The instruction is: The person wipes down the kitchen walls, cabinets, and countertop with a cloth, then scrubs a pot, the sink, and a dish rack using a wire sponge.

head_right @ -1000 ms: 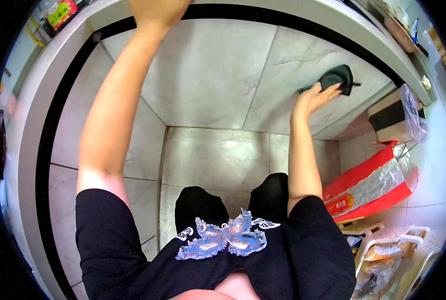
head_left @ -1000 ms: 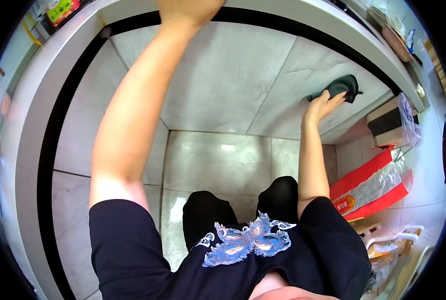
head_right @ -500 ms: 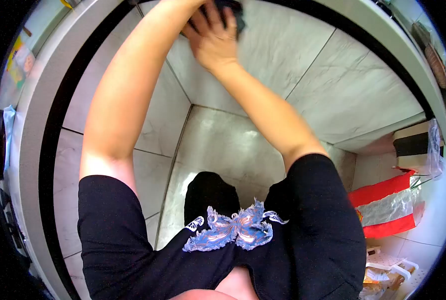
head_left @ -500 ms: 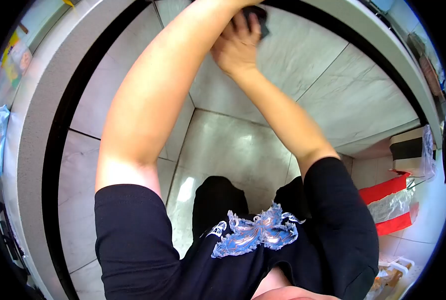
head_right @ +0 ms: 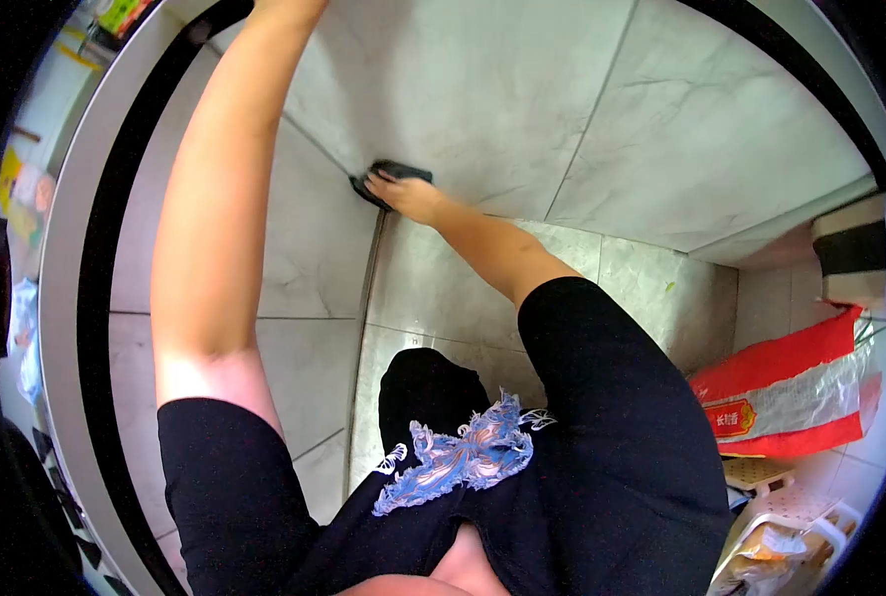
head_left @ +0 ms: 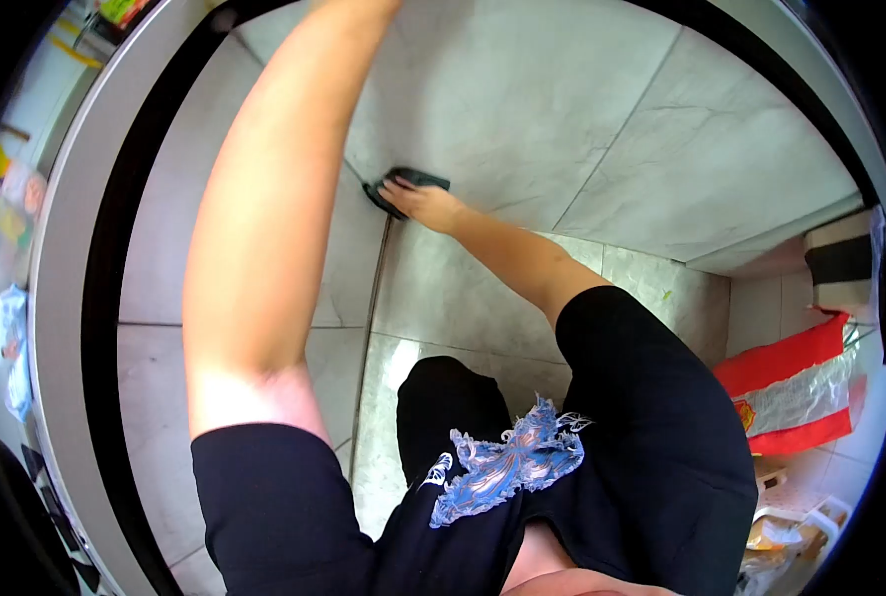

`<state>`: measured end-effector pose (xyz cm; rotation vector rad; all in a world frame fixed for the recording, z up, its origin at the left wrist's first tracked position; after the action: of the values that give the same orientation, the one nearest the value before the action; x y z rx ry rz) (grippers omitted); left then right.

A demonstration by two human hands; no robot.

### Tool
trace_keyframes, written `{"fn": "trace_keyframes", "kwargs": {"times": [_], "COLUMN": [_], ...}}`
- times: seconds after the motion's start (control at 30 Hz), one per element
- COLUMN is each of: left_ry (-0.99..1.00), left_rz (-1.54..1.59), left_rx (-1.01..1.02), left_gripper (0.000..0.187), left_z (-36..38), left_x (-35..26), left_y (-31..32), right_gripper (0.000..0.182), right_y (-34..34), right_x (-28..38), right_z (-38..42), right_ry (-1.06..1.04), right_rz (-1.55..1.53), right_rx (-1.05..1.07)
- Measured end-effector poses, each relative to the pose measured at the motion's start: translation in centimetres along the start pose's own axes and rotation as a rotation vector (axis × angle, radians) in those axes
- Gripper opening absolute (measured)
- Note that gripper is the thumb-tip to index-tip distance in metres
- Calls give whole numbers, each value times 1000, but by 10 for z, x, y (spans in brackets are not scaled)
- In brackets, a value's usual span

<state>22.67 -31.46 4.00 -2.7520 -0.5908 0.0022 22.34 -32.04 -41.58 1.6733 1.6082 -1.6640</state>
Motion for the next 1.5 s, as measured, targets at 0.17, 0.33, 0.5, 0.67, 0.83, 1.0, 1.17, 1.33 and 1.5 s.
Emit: {"fn": "trace_keyframes", "kwargs": {"times": [0.17, 0.33, 0.5, 0.67, 0.83, 1.0, 1.17, 1.33, 1.5], "left_ry": [53, 21, 50, -20, -60, -38, -11, -58, 0], "left_rz": [-52, -275, -108, -189, -201, -134, -106, -129, -88], "left_rx": [-59, -34, -141, -134, -56, -70, -54, -45, -5], "left_gripper": [35, 33, 32, 32, 35, 36, 33, 36, 41], "left_z": [-1, 9, 10, 13, 13, 10, 11, 13, 9], "left_x": [-6, 10, 13, 23, 24, 32, 32, 43, 46], "left_y": [12, 7, -16, -19, -19, -12, -11, -18, -21], "right_gripper": [56, 49, 43, 51, 60, 48, 44, 33, 40], "right_y": [8, -16, -99, -173, -159, -75, -64, -94, -123], "right_x": [-8, -85, -203, -328, -304, -165, -138, -203, -289], "right_z": [109, 221, 222, 169, 160, 209, 224, 144, 128], "right_ry": [-409, -383, 183, 638, 914, 488, 278, 357, 640], "right_rz": [105, 6, 3, 205, 75, 189, -185, -34, 196], "right_rx": [195, 272, 131, -160, -269, -61, 95, -234, -412]}}
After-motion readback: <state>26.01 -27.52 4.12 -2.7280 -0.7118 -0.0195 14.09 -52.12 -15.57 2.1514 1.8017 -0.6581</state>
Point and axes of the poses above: each hand's wrist, its own z-axis away from the middle knuckle, its own y-axis out of the palm, x = y × z, the point moved 1 cm from there along -z, towards the middle knuckle, and after that the axes turned 15 degrees about z, right-handed, at the moved point
